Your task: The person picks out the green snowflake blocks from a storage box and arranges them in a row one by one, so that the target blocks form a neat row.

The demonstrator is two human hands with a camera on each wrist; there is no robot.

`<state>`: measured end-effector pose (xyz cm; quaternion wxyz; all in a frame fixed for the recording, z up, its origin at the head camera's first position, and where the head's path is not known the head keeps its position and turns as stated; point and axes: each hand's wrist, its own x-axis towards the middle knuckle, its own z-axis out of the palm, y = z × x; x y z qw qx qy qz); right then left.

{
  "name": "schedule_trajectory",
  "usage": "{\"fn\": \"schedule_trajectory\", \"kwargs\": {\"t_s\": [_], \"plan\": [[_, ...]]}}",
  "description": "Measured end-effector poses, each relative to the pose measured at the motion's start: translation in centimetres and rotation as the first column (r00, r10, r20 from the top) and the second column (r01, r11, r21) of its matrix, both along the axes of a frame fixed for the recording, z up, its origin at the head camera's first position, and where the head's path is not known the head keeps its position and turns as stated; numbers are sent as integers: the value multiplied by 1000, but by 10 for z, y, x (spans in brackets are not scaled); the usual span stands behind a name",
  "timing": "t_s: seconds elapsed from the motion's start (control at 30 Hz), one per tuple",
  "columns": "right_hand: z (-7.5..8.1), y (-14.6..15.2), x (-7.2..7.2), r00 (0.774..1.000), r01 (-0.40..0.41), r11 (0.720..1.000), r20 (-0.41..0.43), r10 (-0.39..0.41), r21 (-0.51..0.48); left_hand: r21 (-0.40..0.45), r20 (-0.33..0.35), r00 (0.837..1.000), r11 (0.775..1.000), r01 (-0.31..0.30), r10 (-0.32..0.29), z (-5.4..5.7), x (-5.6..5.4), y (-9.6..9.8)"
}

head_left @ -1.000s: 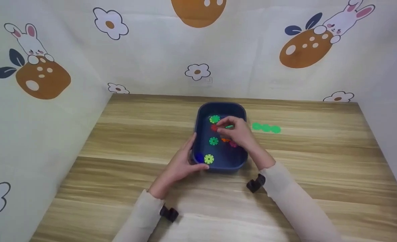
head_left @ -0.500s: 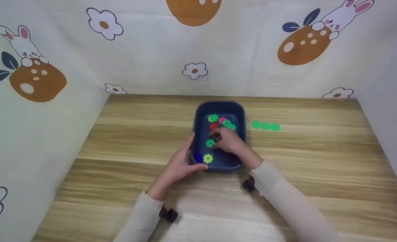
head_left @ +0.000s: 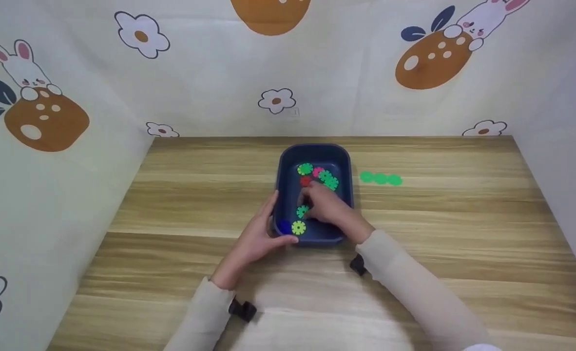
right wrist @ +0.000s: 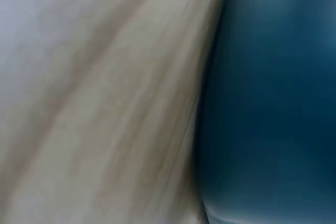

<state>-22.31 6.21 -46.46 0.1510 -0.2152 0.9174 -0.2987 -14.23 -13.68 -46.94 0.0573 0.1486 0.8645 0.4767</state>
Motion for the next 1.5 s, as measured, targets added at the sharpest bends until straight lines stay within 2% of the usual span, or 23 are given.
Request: {"fn": "schedule_trajectory", "kwargs": {"t_s": [0.27,0.53,0.8,0.97,1.17,1.5], "plan": [[1,0,1,1000,8,992,23,-5,-126,6,54,998,1000,-27,27,-1,2,-2],[4,0,1,997,66,979,62,-55,-190,-13,49,998,999,-36,37,-1,3,-3],[6,1,0,990,137,938,84,-116,-319,-14,47,998,999,-36,37,-1,3,-2],[8,4,1,988,151,915,71,-134,-375,-10,41,999,1000,-27,27,-1,2,-2],[12,7,2,984,166,900,14,-176,-403,-7,21,1000,1000,-9,10,-1,1,-1],[24,17,-1,976,211,866,40,-216,-453,-2,43,999,1000,-25,25,-2,1,1]]}}
